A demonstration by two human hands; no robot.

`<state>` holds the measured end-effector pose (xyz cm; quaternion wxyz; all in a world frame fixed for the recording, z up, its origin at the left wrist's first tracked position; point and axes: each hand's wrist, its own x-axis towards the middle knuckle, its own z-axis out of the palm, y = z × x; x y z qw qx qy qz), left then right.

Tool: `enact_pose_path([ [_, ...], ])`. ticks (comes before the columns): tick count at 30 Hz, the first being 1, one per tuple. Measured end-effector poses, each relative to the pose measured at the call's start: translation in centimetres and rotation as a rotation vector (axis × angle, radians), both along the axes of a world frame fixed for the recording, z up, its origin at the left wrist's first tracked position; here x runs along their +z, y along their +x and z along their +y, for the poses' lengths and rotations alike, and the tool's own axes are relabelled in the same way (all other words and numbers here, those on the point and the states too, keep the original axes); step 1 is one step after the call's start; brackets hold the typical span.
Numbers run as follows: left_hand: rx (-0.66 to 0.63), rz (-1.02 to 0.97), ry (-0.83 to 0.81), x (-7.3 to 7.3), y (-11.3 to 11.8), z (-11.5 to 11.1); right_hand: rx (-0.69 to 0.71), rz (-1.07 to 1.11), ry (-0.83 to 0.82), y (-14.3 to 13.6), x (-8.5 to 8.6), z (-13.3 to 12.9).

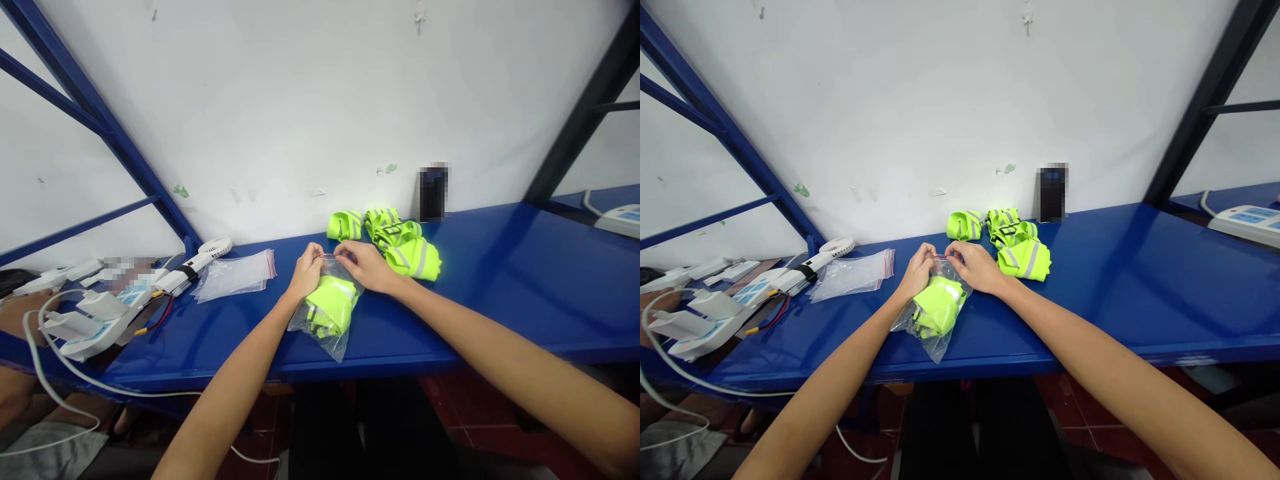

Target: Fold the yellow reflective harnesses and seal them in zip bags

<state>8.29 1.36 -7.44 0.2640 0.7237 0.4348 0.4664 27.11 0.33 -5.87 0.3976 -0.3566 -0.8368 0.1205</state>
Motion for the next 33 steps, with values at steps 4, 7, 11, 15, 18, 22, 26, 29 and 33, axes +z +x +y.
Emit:
enact_pose_path([
  [4, -0.042, -0.054, -0.011, -0.2, 0.2, -0.1, -0.040, -0.043, -0.076, 0.0, -0.2, 0.3],
  [7, -0.092, -0.136, 0.017, -0.2, 0.3, -0.1, -0.081, -0.133, -0.134, 0.1, -0.4, 0.6],
  [11, -0.086, -0.129, 0.065, -0.2, 0.4, -0.1, -0.069, -0.180, -0.215, 0.2, -0.3, 0.8],
  [15, -0.078, -0.118, 0.061, -0.1, 0.3, -0.1, -0.046, -0.165, -0.185, 0.3, -0.1, 0.7],
  [18, -0.084, -0.116, 0.003, -0.1, 0.0, 0.3, -0.011, -0.171, -0.162, 0.3, -0.2, 0.6],
  [22, -0.098, -0.212, -0.119, -0.5, -0.3, 1.0, -0.034, -0.151, -0.171, 0.2, -0.4, 0.6],
  [26, -0.100, -0.272, -0.124, -0.7, -0.3, 1.3, -0.026, -0.136, -0.221, 0.3, -0.6, 0.8],
  [29, -0.125, -0.280, -0.130, -0.7, -0.3, 1.4, 0.025, -0.144, -0.249, 0.4, -0.6, 0.9],
  [33, -0.176, -0.308, -0.148, -0.7, -0.3, 1.3, 0.043, -0.158, -0.186, 0.4, -0.5, 0.6],
])
